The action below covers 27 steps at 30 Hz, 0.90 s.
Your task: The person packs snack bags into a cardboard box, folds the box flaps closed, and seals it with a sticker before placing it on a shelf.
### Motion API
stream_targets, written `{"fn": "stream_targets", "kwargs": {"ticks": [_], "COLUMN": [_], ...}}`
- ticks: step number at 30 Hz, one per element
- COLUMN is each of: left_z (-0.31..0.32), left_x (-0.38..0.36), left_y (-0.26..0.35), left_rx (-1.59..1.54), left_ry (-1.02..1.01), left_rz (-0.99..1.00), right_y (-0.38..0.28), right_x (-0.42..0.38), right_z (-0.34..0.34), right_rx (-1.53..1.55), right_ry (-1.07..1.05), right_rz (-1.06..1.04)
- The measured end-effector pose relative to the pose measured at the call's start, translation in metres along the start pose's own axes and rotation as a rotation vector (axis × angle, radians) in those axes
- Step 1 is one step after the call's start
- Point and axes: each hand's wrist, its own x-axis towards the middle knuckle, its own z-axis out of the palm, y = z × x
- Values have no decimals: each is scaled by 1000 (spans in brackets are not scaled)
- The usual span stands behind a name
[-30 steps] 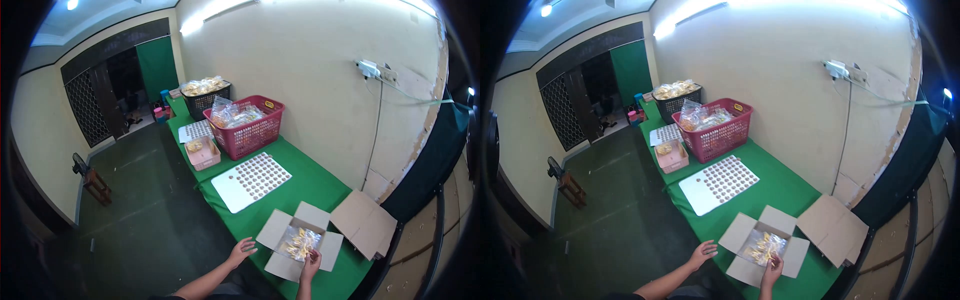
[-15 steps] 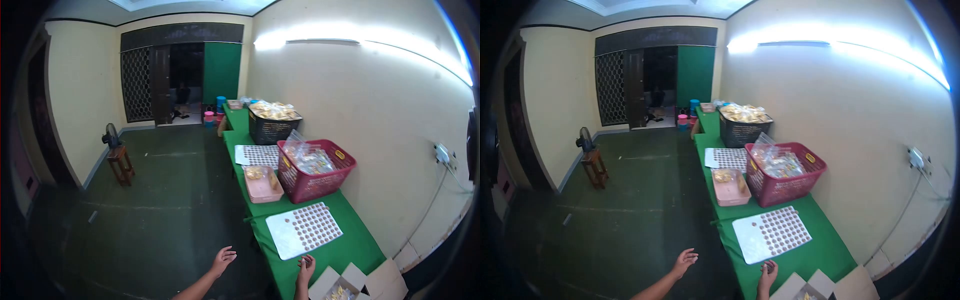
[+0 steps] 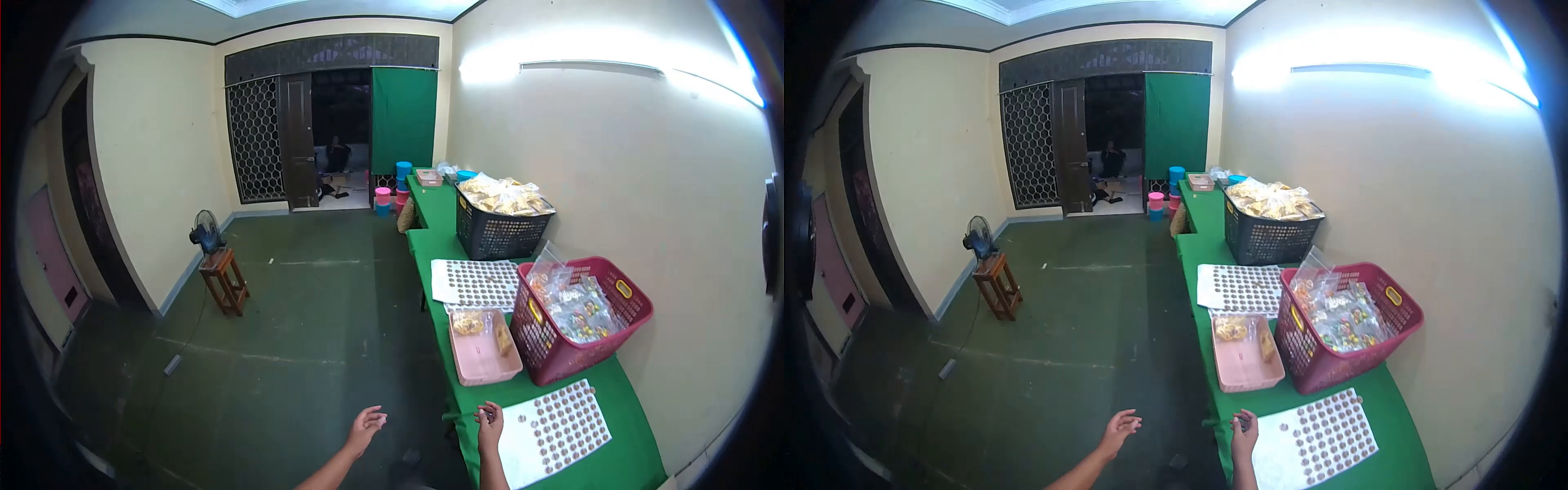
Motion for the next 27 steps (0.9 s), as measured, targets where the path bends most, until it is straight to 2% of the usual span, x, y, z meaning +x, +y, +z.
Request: {"fn": "stream_targets", "kwargs": {"ticks": [9, 12, 16, 17, 19, 22, 24, 26, 27], "left_z": [36, 41, 54, 58, 70, 99, 121, 139, 150], "left_x": [180, 228, 287, 304, 336, 398, 439, 479, 495], "left_y": [29, 27, 23, 22, 17, 10, 3, -16, -23], "left_rx": [81, 91, 138, 152, 172, 216, 362, 424, 547], "left_ry": [-42, -56, -105, -120, -150, -247, -344, -420, -516], "left_rz": [-15, -14, -56, -71, -97, -119, -44, -20, 11], "right_y": [52, 67, 94, 105, 125, 144, 158, 175, 178], "right_x": [179, 223, 271, 282, 302, 327, 340, 355, 360], "right_z": [70, 88, 95, 96, 97, 102, 109, 114, 116], "right_rx": [-32, 49, 162, 164, 299, 383, 410, 433, 414], "right_ry": [-37, -37, -7, 2, 70, 173, 252, 245, 170], "right_rz": [61, 139, 367, 371, 581, 675, 693, 707, 686]}}
